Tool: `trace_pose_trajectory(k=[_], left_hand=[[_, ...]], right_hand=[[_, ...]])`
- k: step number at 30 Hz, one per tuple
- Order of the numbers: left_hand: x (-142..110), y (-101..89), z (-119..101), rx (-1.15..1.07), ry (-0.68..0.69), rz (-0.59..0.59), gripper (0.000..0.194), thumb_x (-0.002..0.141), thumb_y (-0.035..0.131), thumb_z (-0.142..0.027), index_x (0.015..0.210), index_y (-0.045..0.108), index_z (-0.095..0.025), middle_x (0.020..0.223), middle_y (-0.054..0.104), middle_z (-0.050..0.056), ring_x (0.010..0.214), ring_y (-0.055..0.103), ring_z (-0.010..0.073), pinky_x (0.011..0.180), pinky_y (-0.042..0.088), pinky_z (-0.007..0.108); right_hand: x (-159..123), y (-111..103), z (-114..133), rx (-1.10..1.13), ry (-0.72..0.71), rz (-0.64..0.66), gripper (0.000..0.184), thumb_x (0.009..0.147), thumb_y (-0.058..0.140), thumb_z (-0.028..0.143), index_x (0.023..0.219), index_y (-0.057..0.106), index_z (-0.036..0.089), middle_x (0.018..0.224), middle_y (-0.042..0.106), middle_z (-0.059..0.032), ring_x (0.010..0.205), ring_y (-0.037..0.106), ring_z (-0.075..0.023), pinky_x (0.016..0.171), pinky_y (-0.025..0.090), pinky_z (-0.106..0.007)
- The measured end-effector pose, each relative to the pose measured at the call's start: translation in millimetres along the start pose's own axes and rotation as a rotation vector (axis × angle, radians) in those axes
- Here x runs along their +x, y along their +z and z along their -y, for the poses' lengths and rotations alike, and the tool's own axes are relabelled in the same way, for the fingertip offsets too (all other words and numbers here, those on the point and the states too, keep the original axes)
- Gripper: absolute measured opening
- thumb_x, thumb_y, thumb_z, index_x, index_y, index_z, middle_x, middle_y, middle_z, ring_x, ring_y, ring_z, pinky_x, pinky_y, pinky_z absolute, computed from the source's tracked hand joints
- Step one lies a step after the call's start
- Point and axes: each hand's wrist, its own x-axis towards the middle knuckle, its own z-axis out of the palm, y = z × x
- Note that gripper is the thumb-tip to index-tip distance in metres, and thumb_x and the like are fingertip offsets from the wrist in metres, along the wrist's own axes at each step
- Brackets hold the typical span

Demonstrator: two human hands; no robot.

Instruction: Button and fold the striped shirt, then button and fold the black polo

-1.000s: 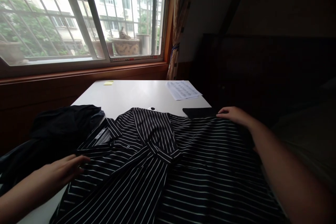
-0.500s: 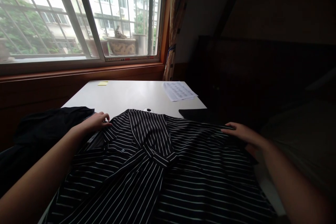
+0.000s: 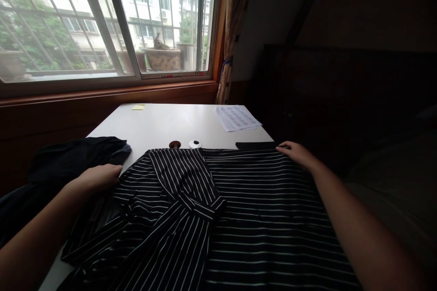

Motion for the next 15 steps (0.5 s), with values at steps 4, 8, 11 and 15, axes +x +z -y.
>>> trace_pose_trajectory(k=[4, 8, 11, 15], left_hand=[[19.1, -9.5, -18.1, -0.004, 0.048, -0.044, 0.034, 0.076, 0.056, -0.048, 0.086, 0.07, -0.019, 0.098, 0.073, 0.017, 0.084, 0.069, 0.0337, 0.071, 0.051, 0.04], [62.9, -12.8, -44.8, -0.098, 0.166, -0.12, 0.053, 0.09, 0.041, -0.055, 0.116, 0.066, -0.017, 0.123, 0.067, 0.015, 0.107, 0.065, 0.0282, 0.092, 0.049, 0.035], [93.3, -7.2, -59.7, -0.146, 0.216, -0.154, 0.06, 0.09, 0.042, -0.061, 0.119, 0.065, -0.014, 0.128, 0.064, 0.017, 0.113, 0.062, 0.0282, 0.097, 0.048, 0.034], [120.3, 1.1, -65.4, -0.17, 0.246, -0.151, 0.048, 0.087, 0.05, -0.056, 0.102, 0.07, -0.015, 0.106, 0.071, 0.013, 0.097, 0.066, 0.027, 0.084, 0.05, 0.032]], right_hand=[[24.4, 9.5, 6.6, -0.073, -0.011, 0.003, 0.032, 0.082, 0.065, 0.046, 0.099, 0.071, 0.02, 0.1, 0.075, -0.0084, 0.098, 0.068, -0.0281, 0.085, 0.052, -0.035], [35.4, 12.6, 3.1, -0.121, -0.013, 0.018, 0.029, 0.081, 0.067, 0.044, 0.096, 0.073, 0.02, 0.098, 0.075, -0.0081, 0.095, 0.068, -0.0278, 0.082, 0.051, -0.034], [32.8, 12.2, -1.3, -0.138, -0.02, 0.026, 0.027, 0.081, 0.067, 0.044, 0.093, 0.073, 0.021, 0.094, 0.075, -0.0072, 0.091, 0.068, -0.0269, 0.079, 0.051, -0.033], [24.4, 12.5, -7.4, -0.141, -0.049, 0.013, 0.026, 0.083, 0.064, 0.044, 0.092, 0.073, 0.022, 0.092, 0.076, -0.0059, 0.089, 0.069, -0.0254, 0.077, 0.051, -0.031]])
